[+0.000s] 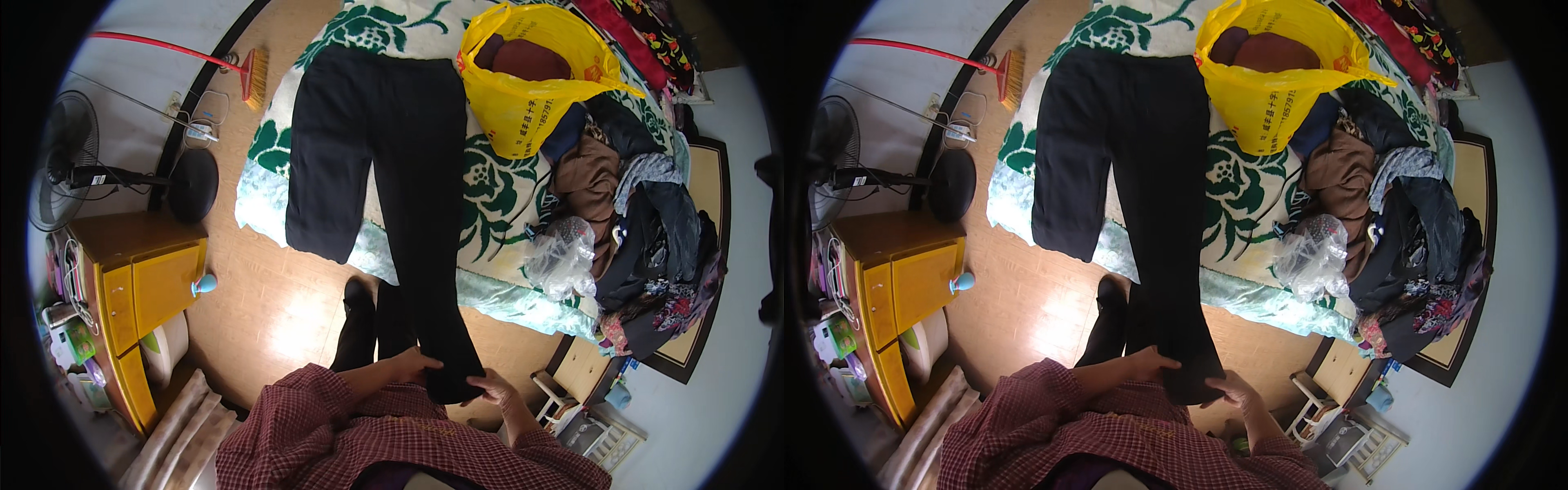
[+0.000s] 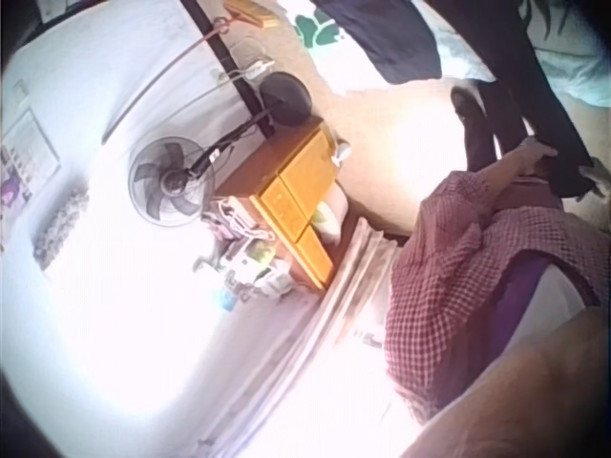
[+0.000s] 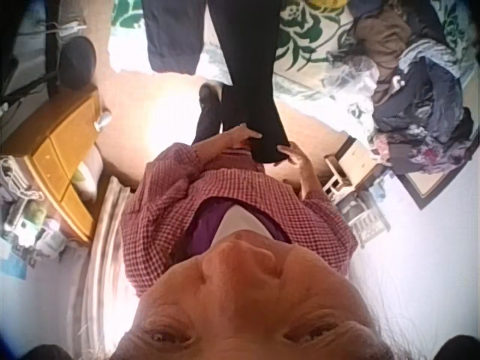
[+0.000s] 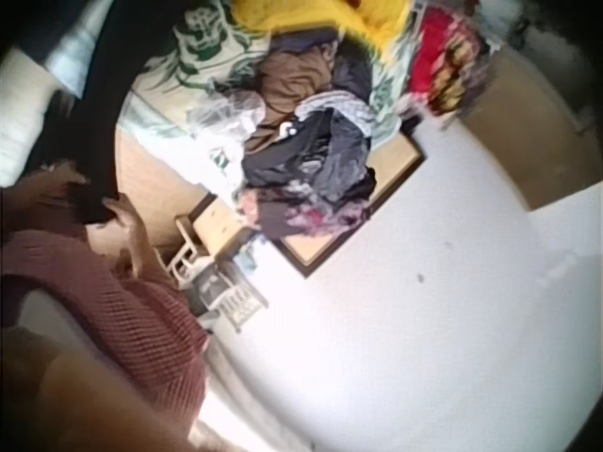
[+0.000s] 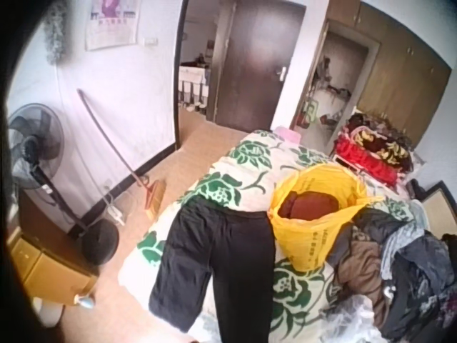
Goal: The person folds several garments on a bed, including black pants, a maroon jacket, a purple jacket, and a brown top. Each item is smoothed, folded, and placed on a small bench near the window.
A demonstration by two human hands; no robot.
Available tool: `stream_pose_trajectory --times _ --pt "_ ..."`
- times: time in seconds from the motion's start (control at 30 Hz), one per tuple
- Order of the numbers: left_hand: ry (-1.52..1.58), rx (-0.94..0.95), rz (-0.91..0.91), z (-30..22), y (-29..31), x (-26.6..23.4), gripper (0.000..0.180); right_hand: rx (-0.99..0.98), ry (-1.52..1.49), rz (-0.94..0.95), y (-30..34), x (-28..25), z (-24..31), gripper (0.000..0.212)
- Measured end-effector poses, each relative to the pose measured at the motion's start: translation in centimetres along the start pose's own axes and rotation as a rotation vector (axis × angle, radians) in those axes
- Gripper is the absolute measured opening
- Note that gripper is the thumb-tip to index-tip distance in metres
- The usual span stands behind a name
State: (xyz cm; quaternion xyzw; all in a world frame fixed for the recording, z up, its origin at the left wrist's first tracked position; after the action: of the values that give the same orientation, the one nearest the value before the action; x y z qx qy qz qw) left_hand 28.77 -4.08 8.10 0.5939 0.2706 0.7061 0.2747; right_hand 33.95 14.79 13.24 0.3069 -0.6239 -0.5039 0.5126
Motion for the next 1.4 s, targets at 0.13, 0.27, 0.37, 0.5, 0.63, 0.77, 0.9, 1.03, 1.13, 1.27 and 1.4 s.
stream_pose_trajectory --times 0.13,0.27,0.37,0.5,0.63,0.77,0.9,1.03,1.13,1.27,1.4 --pt "0.270 0.233 -0.055 -8.5 2.1 1.1 0.030 -0.305 0.123 0.159 -0.3 4.6 11.3 0.046" --pt "0.525 0.656 0.081 -23.2 4.0 2.7 0.032 -0.551 0.261 0.163 -4.3 11.1 26.3 0.037" --pt "0.622 1.064 0.200 -31.9 6.3 2.2 0.050 -0.557 0.022 0.153 -9.5 15.8 37.7 0.047" --pt "0.356 1.259 -0.415 -32.7 7.1 -4.6 0.049 -0.571 -0.033 -0.359 -16.1 16.5 43.4 0.065" --pt "-0.034 1.502 -1.233 -25.8 9.2 -14.8 0.057 -1.019 0.777 -0.599 -18.9 16.8 39.1 0.047" --pt "-0.229 1.233 -1.707 -21.5 11.4 -24.7 0.095 -1.497 0.857 -0.345 -18.5 18.6 29.4 0.025" --pt "-0.097 1.131 -1.217 -22.1 11.5 -29.8 0.087 -0.656 0.895 0.117 -24.1 20.3 17.0 0.049" --pt "-0.114 1.004 -1.075 -22.8 12.1 -31.2 0.060 -0.486 0.783 -0.005 -29.1 21.1 13.4 0.072" --pt "-0.141 0.887 -0.771 -21.9 11.3 -30.6 0.044 -0.483 0.800 0.076 -30.4 22.2 11.6 0.068" --pt "-0.260 0.825 -0.623 -19.2 10.9 -29.3 0.039 -0.555 0.613 -0.036 -30.7 23.6 9.2 0.069" --pt "-0.258 0.731 -0.535 -16.0 11.6 -29.7 0.038 -0.521 0.209 -0.099 -31.5 24.2 6.9 0.076"
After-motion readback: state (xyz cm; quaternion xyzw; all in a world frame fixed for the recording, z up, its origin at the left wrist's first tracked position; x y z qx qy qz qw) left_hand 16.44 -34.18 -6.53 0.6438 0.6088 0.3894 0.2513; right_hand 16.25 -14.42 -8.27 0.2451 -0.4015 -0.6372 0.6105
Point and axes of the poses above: each hand's wrist, its own y-axis away from the middle knuckle, its own x-axis out of the palm, z = x × y, the point moved 5 cm from there along -y, towards the middle knuckle, and after that the axes turned 5 degrees about -z, right-handed, at the moved point
